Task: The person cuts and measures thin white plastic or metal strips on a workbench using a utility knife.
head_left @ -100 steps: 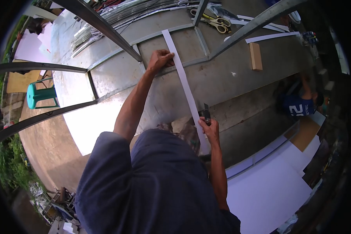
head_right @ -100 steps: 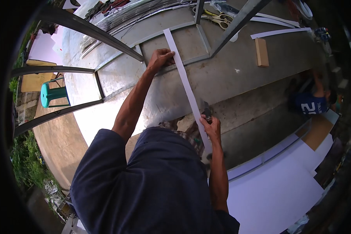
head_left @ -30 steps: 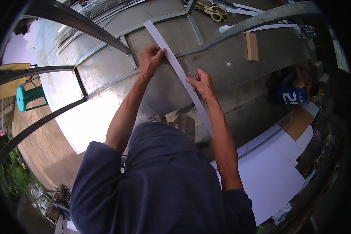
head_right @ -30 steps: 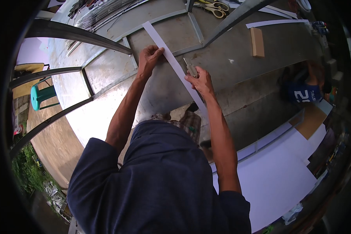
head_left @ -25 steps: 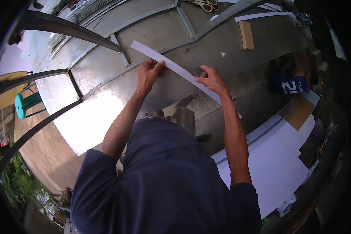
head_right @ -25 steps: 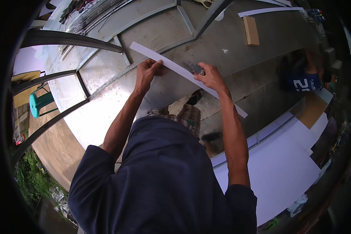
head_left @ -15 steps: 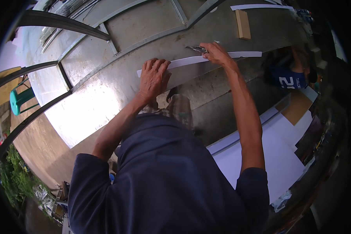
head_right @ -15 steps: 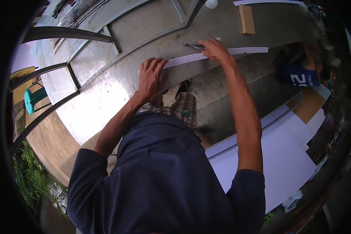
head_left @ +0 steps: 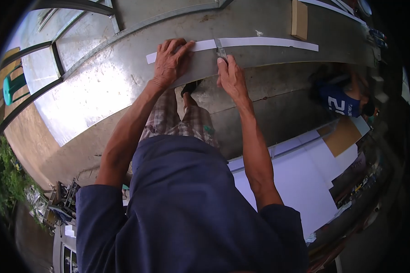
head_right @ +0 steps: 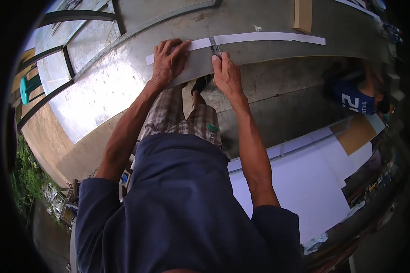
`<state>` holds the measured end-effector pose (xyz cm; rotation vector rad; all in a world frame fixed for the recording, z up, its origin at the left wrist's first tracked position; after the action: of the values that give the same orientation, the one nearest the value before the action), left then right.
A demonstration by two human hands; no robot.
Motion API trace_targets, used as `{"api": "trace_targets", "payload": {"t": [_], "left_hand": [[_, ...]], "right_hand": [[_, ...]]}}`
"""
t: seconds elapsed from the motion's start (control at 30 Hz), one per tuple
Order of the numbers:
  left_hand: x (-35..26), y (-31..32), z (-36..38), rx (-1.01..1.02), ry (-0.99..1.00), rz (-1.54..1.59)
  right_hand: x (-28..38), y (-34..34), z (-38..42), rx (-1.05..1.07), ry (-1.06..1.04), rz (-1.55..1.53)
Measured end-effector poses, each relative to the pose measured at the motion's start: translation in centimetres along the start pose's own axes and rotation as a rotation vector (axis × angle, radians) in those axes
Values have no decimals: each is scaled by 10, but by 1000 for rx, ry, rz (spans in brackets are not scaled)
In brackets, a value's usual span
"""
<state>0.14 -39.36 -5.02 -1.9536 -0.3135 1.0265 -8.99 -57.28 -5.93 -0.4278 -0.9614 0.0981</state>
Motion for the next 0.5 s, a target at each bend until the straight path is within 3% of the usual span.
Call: {"api": "trace_targets", "payload": {"t": [0.1, 0.5], "left_hand": [[-2, -3, -1, 6, -2, 0], [7, 2, 1, 35, -42, -37]], "right_hand": [[-4, 6, -3, -116, -184, 203], [-6, 8, -5, -129, -145, 261]]}}
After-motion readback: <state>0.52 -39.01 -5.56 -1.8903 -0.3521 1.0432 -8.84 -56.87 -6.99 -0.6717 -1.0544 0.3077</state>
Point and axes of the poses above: each hand's wrist, its own z-axis away from the middle knuckle, its own y-axis out of the palm, x = y × z, the point moved 8 cm from there along -z, towards the middle knuckle
